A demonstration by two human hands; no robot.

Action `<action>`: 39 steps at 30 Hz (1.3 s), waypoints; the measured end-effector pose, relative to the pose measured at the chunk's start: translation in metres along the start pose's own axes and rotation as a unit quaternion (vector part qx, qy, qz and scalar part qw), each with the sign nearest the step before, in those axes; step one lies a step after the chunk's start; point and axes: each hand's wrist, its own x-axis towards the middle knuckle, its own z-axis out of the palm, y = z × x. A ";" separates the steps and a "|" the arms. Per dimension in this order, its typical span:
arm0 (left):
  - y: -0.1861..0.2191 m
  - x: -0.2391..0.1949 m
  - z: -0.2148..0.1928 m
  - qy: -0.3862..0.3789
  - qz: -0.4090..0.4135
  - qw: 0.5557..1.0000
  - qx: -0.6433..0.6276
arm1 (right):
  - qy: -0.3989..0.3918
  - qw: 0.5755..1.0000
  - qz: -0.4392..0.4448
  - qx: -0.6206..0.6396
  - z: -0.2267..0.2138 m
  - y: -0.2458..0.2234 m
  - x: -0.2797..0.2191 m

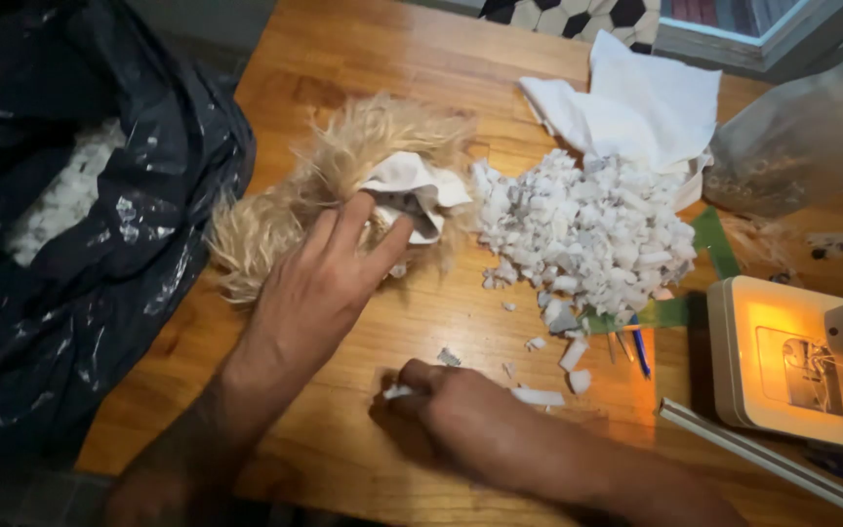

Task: The person stuffs white fibrous material into a beige furry fabric piece on a wooden table. They use their hands to push the stuffing inside and later use a long white stick to pack the material deeper into the opening.

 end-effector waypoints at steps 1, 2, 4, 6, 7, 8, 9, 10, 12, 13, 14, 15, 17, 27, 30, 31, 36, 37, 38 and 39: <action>0.001 0.005 -0.004 0.016 0.008 1.000 0.013 | -0.050 0.975 0.145 0.160 -0.028 -0.016 -0.004; 0.001 0.011 -0.005 0.018 0.011 1.000 0.011 | -0.047 0.975 0.147 0.159 -0.056 -0.029 -0.015; 0.002 0.021 -0.007 0.053 0.042 0.998 -0.012 | 0.155 0.982 -0.078 0.074 -0.110 -0.055 -0.037; 0.009 0.027 -0.002 0.060 0.046 0.997 -0.014 | 0.247 0.965 -0.059 0.069 -0.123 -0.049 -0.031; 0.013 0.028 -0.001 0.062 0.049 0.997 -0.014 | 0.335 0.939 -0.043 0.068 -0.128 -0.047 -0.029; 0.014 0.027 0.004 0.062 0.049 0.997 -0.015 | 0.335 0.939 -0.042 0.068 -0.132 -0.042 -0.018; 0.014 0.025 0.009 0.053 0.054 0.997 -0.031 | 0.326 0.941 -0.050 0.080 -0.135 -0.038 -0.007; 0.015 0.023 0.013 0.045 0.060 0.996 -0.047 | 0.317 0.942 -0.058 0.092 -0.139 -0.034 0.003; 0.017 0.025 0.000 0.035 0.053 0.997 -0.043 | 0.308 0.951 -0.036 0.021 -0.139 -0.012 0.020; 0.018 0.026 -0.007 0.026 0.044 0.998 -0.040 | 0.295 0.954 -0.013 -0.051 -0.140 -0.002 0.028; 0.019 0.023 -0.007 0.026 0.044 0.998 -0.038 | 0.295 0.954 -0.014 -0.052 -0.136 0.004 0.034; 0.020 0.022 -0.006 0.055 0.063 0.996 -0.037 | 0.278 0.951 0.026 -0.130 -0.134 0.010 0.042; 0.022 0.019 -0.002 0.086 0.078 0.993 -0.031 | 0.257 0.941 0.058 -0.210 -0.130 0.019 0.055; 0.034 0.003 0.033 0.094 0.072 0.992 -0.042 | 0.145 0.983 0.076 0.087 -0.143 -0.005 0.022; 0.034 0.002 0.030 0.115 0.074 0.990 -0.041 | 0.179 0.980 0.085 0.019 -0.131 0.001 0.025; 0.034 0.000 0.028 0.128 0.079 0.987 -0.051 | 0.197 0.975 0.103 -0.009 -0.123 0.008 0.027; 0.035 -0.001 0.041 0.141 0.087 0.984 -0.061 | 0.283 0.942 0.112 -0.139 -0.096 0.047 0.040; 0.035 -0.002 0.040 0.142 0.091 0.984 -0.064 | 0.326 0.920 0.102 -0.191 -0.087 0.049 0.042; 0.036 -0.002 0.038 0.142 0.089 0.984 -0.064 | 0.325 0.921 0.101 -0.192 -0.083 0.061 0.043; 0.037 -0.002 0.037 0.149 0.089 0.983 -0.067 | 0.355 0.891 0.089 -0.267 -0.080 0.074 0.044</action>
